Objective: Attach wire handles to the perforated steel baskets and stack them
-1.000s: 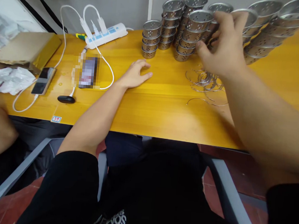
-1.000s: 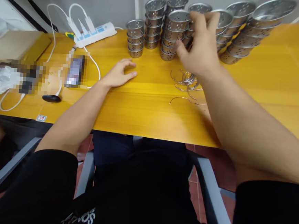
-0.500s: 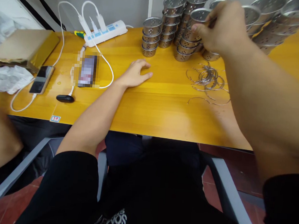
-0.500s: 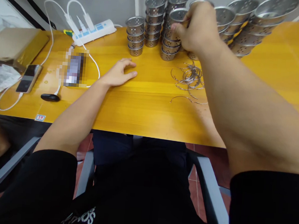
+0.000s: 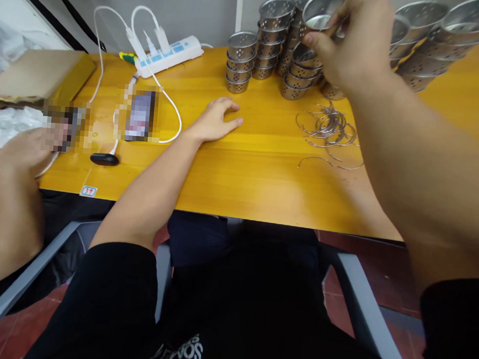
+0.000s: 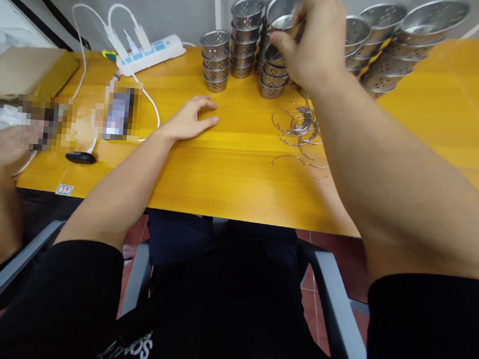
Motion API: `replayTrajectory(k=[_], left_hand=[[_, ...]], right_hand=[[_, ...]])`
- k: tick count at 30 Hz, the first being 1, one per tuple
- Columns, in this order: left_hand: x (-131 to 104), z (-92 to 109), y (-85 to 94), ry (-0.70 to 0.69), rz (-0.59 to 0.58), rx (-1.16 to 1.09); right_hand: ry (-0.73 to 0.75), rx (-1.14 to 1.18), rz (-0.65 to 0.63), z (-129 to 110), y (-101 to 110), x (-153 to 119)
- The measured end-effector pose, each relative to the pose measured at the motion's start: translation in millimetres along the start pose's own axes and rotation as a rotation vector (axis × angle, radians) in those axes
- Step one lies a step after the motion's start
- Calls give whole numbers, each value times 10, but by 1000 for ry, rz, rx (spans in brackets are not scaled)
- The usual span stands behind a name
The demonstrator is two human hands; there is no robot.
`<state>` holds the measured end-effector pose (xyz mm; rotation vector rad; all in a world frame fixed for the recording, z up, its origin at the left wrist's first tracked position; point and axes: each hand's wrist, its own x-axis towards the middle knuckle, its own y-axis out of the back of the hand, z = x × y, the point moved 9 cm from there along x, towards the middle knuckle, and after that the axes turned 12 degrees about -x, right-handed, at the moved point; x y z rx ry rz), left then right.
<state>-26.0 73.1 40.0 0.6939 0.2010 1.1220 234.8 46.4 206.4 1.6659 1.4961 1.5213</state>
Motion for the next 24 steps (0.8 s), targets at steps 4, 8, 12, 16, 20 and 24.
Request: replayTrajectory(k=[4,8,12,16,20,24], left_hand=[[-11,31,6,-17,5,-10],[-15,153,62,-82,56,-80],[0,342,54,-154,78,-174],[10,427,-7,-210,75,-256],[43,355,-40,-258,69,-277],[88,268,-82,-289,51,-269]], right_hand=[[41,55,90,-75,6,-60],[56,51,239,21,9,-49],[251,112,160,-172,-262,-214],[253,263,-11,-327,-592,-482],[144,409,-91,-299,-774,-587],[299,613,-226,-336,-827,-616]])
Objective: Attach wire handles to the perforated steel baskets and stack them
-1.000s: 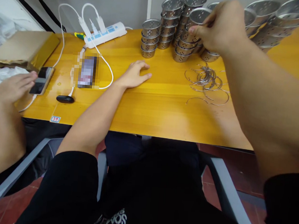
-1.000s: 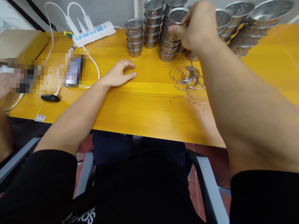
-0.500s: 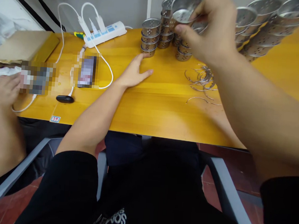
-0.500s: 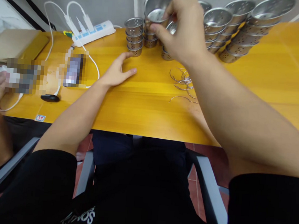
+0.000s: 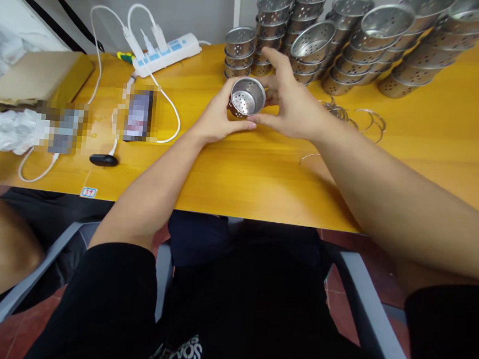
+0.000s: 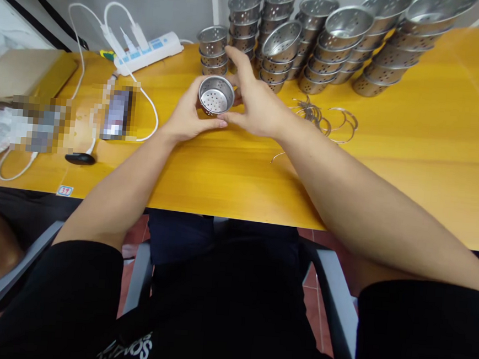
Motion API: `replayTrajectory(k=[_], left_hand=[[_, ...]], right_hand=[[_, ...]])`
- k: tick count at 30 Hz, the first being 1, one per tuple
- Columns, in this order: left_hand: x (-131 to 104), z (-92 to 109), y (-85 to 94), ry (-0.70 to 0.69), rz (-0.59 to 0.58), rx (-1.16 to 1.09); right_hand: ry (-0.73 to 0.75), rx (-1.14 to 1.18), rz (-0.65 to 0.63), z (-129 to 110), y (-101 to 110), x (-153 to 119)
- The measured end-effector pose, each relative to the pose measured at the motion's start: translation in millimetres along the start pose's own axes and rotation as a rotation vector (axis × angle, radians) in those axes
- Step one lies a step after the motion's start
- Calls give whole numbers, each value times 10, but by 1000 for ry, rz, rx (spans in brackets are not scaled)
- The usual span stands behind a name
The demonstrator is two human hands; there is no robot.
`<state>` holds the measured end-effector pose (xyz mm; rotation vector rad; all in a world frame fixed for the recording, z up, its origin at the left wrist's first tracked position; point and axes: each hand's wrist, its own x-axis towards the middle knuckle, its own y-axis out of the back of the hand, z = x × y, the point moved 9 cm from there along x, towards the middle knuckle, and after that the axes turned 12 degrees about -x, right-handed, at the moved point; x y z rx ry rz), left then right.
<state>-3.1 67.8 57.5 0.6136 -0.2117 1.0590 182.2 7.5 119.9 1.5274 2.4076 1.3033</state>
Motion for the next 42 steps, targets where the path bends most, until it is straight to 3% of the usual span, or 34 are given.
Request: replayTrajectory(k=[3,5,8,10,13,18,22,28,35,42], left_hand=[[-2,-72,-21,3,-23,-7],[-6,-113,2,2,-11,-15],[-6,-157,50,-2,8,-13],[0,-169,71,-3,17,-5],[9,-151,87,2,37,-11],[15,-68,91,16,48,-50],[17,-50,145,18,70,-38],[10,-152,151,39,52,-36],[2,-145,127,53,33,-26],[-4,-124,135,77,49,-40]], right_hand=[[60,-11,-147,21,74,-89],[1,-159,-181,74,245,-178],[-241,-519,-162,199,655,-343],[-475,-780,-225,355,902,-505],[-703,-945,-325,617,1122,-720],[-765,-925,-429,1042,1130,-862],[-737,-933,-402,1150,1147,-865],[-675,-924,-328,1073,1148,-834],[-718,-843,-269,915,1155,-818],[-710,-906,-311,862,1139,-795]])
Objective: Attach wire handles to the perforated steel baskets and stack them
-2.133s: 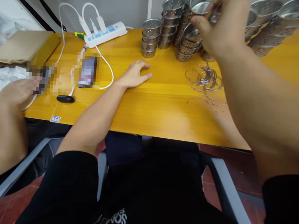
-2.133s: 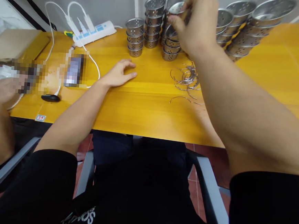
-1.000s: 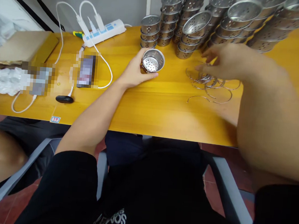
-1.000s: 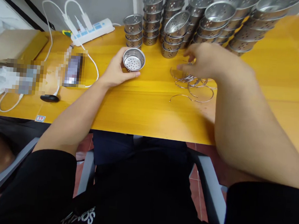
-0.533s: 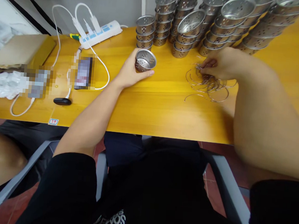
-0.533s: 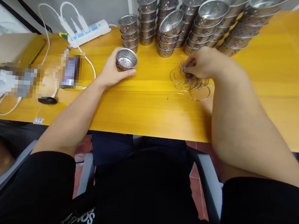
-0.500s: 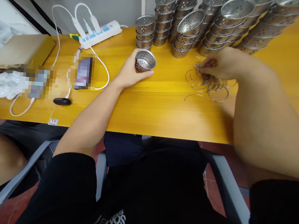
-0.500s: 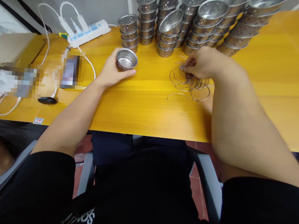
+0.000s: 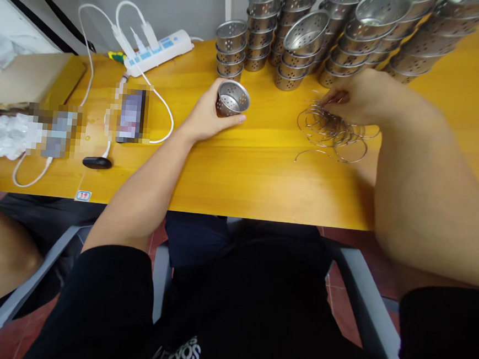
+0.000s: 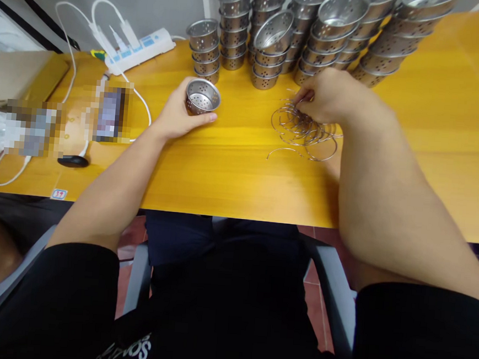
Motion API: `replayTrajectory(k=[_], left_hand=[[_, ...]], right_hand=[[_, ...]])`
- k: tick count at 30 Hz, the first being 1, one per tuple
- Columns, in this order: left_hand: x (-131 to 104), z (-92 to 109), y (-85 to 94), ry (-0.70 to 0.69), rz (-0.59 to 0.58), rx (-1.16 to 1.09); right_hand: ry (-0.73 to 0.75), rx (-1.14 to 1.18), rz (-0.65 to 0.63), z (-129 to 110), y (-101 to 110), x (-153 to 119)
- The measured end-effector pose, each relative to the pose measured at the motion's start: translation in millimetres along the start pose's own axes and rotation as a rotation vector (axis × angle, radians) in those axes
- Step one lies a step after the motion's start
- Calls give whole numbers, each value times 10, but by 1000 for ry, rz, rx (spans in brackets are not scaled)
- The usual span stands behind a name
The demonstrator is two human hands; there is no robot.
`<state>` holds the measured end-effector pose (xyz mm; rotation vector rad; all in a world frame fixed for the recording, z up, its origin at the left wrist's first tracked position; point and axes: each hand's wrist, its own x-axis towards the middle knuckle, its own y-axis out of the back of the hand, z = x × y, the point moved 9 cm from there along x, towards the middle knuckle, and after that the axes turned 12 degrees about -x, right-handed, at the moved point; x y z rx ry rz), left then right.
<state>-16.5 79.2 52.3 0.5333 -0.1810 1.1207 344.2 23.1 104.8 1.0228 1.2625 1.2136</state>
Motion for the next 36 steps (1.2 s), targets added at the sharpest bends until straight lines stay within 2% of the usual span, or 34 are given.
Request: replayTrajectory(k=[5,10,16,20,23,26,31,36], left_hand=[[-3,6,-2,1,4,-4],[-4,4,-16,3,-13,10],[9,2,-13,-15,-34,30],[25,10,2,-34,-34,27],[20,57,-17,-39,-33,-3],[-8,150,-101,-35,-78,-45],[-79,329,-277,-16,-184,-52],[-116,368,-397,31,-215,-77]], right_hand=[[-38,-35,27,40,14,-28],[123,50,61,-49,41,-23],[229,149,213,-219,263,-148],[227,435,405,-236,404,-221],[191,619,508,-280,395,-227],[173,684,468,-461,277,-177],[262,786,403,-829,110,-97],[309,921,311,-1044,-56,-29]])
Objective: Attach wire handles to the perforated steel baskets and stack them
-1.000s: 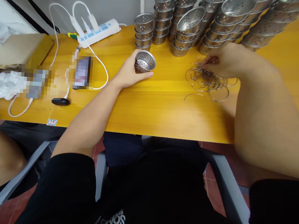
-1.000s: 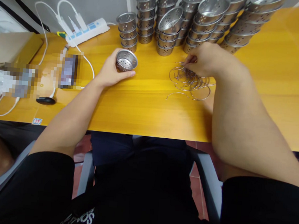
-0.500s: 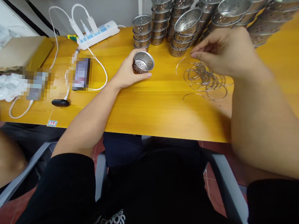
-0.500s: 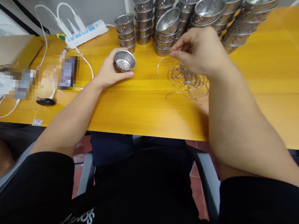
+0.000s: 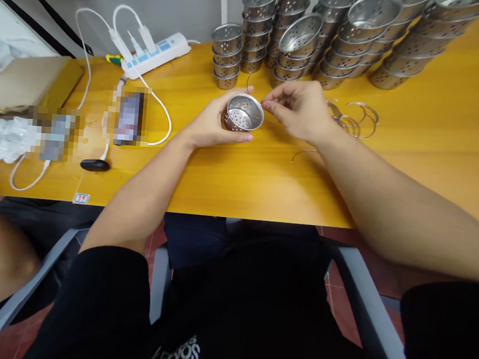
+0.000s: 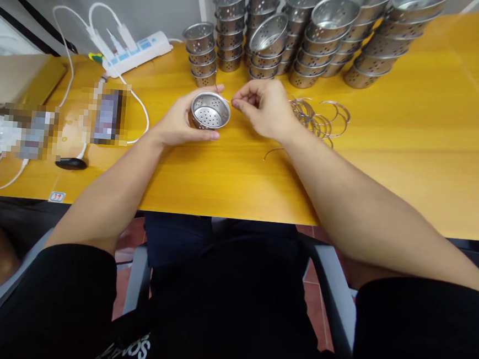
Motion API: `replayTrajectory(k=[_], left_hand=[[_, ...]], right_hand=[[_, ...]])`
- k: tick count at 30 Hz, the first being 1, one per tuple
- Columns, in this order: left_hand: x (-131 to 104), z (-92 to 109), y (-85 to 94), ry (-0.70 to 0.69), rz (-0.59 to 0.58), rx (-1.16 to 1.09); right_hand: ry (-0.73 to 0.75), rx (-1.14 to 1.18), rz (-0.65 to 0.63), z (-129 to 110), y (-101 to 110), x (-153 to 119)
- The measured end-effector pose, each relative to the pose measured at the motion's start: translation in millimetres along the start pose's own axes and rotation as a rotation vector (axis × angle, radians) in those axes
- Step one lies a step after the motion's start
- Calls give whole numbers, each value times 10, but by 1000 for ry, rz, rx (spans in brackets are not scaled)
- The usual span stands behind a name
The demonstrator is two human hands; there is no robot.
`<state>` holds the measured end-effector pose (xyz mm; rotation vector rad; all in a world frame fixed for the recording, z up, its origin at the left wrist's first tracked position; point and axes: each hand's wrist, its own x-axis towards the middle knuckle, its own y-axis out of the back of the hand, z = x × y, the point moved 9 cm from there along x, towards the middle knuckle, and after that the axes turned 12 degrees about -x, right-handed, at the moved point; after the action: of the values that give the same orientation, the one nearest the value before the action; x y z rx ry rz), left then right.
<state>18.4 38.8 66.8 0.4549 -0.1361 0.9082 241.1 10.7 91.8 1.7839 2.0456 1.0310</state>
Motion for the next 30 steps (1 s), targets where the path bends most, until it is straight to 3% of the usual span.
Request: replayTrajectory(k=[6,13,20,25,30], left_hand=[[16,23,-18,-19,39,-77],[48,28,31,-38,72,-96],[65,17,-13,-83,56,-99],[102,-125,-9,-75,105,-193],[140,-149,-20,-134,96,-216]], right_hand=[[4,94,-61,66,-167,32],[180,-184,26,-118,-46,-58],[83,-288,13,-173,-96,-101],[304,-152,119,-151,-134,-39],[284,95,101,66,-282,73]])
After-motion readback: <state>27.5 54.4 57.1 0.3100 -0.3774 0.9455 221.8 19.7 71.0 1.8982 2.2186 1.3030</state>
